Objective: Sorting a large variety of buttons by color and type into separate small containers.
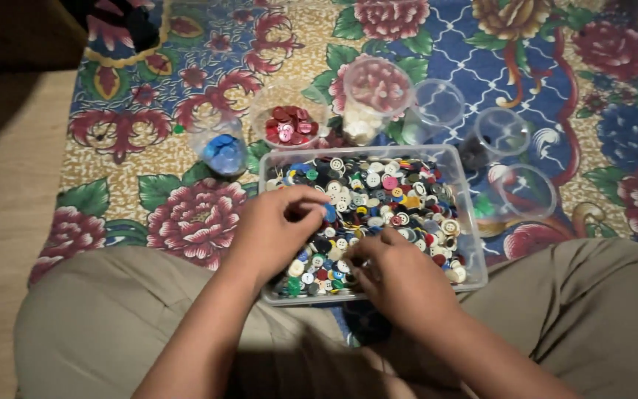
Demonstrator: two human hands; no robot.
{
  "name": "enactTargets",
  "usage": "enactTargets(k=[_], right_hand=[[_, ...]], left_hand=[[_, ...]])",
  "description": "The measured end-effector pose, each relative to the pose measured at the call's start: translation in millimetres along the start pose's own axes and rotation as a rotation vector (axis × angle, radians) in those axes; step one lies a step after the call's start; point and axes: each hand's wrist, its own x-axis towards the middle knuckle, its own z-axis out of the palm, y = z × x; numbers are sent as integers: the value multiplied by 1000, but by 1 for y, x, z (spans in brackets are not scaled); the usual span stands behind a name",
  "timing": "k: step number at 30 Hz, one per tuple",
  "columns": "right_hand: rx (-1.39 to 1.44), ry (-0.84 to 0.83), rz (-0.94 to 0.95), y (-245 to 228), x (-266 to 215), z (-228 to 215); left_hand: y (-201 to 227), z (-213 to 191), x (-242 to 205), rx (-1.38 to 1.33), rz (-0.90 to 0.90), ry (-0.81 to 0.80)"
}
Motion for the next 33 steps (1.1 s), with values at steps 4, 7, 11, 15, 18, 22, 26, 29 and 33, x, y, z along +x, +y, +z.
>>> enactTargets(k=[4, 7, 11, 15, 18, 22, 26, 29, 33], right_hand=[[61, 31, -93, -14, 10, -8], [-23, -117, -159, -26, 24, -13], [-39, -105, -365, -38, 43, -6], [-88, -79, -583, -50, 56, 14], [-301, -79, -551, -48, 62, 35], [-270, -118, -443, -49, 59, 37], [-128, -210, -234, -51, 48, 25], [66, -269, -53, -42, 42, 16], [492, -288, 183, -28, 28, 12]], left_hand=[[1, -7, 7, -87, -27, 87], [-11, -10, 14, -21, -329, 99], [-21, -11, 21, -113, -402, 218], [-39, -10, 26, -66, -445, 256], [-28, -14, 16, -66, -442, 217], [-33, -12, 17, -24, -448, 172], [-34, -11, 20, -12, -452, 179], [-22, -14, 14, -54, -465, 180], [-26, -11, 19, -114, -459, 179]])
